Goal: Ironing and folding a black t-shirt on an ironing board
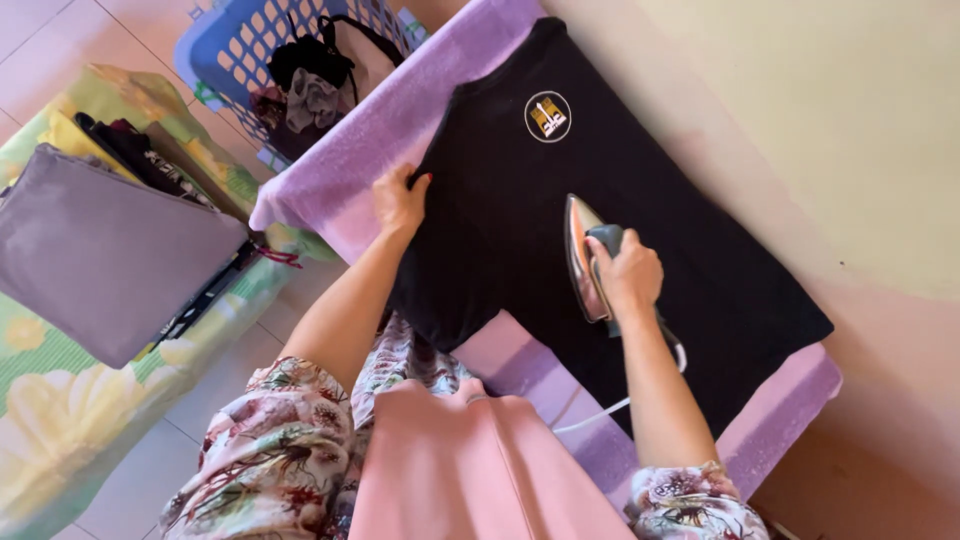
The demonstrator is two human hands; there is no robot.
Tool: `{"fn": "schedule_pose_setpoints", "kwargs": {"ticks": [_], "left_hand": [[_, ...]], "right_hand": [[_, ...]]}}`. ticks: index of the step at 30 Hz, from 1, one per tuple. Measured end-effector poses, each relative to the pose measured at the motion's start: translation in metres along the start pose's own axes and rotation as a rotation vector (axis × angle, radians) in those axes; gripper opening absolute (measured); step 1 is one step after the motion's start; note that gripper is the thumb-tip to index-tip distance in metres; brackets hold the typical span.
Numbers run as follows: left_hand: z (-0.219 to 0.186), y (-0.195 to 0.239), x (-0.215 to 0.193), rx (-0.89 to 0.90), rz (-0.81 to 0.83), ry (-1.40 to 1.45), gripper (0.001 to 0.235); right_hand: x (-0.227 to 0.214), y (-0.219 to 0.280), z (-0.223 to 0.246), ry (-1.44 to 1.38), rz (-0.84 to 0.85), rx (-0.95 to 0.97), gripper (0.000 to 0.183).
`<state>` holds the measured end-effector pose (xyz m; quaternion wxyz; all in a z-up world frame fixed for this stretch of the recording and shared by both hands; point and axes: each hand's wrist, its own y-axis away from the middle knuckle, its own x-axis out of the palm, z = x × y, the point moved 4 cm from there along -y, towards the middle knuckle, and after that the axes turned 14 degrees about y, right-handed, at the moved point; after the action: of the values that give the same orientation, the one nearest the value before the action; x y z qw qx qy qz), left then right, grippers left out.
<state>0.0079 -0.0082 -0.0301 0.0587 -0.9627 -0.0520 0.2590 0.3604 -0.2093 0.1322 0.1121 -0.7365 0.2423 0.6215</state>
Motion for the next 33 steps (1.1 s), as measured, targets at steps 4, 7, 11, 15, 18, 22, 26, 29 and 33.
{"fn": "schedule_pose_setpoints", "kwargs": {"ticks": [4, 7, 11, 15, 18, 22, 26, 29, 33], "left_hand": [[-0.026, -0.003, -0.033, 0.02, 0.05, 0.091, 0.013], [-0.025, -0.005, -0.04, -0.029, 0.106, 0.201, 0.007], [-0.022, -0.005, -0.042, -0.093, 0.103, 0.205, 0.01], [-0.022, -0.004, -0.045, -0.122, 0.125, 0.177, 0.009], [-0.018, 0.0, -0.047, -0.121, 0.137, 0.203, 0.013], [-0.005, 0.006, -0.05, -0.095, 0.168, 0.223, 0.025], [-0.003, 0.007, -0.057, -0.074, 0.212, 0.167, 0.015], [-0.007, 0.01, -0.065, -0.075, 0.179, 0.192, 0.012], [-0.003, 0.023, -0.087, -0.043, 0.202, 0.163, 0.021]], "right_hand": [[-0.034, 0.022, 0.08, -0.036, 0.096, -0.084, 0.062], [-0.04, 0.014, 0.129, 0.013, 0.081, -0.447, 0.058], [-0.042, -0.044, 0.141, -0.008, 0.109, -0.263, 0.063], [-0.048, -0.05, 0.191, 0.003, 0.0, -0.385, 0.057], [-0.046, -0.087, 0.209, -0.006, -0.071, -0.338, 0.067], [-0.066, -0.096, 0.225, -0.1, -0.03, -0.273, 0.058], [-0.059, -0.052, 0.203, -0.12, 0.024, -0.375, 0.062], [-0.062, -0.006, 0.171, -0.038, 0.024, -0.483, 0.065], [-0.045, 0.03, 0.15, 0.076, -0.087, -0.603, 0.057]]}}
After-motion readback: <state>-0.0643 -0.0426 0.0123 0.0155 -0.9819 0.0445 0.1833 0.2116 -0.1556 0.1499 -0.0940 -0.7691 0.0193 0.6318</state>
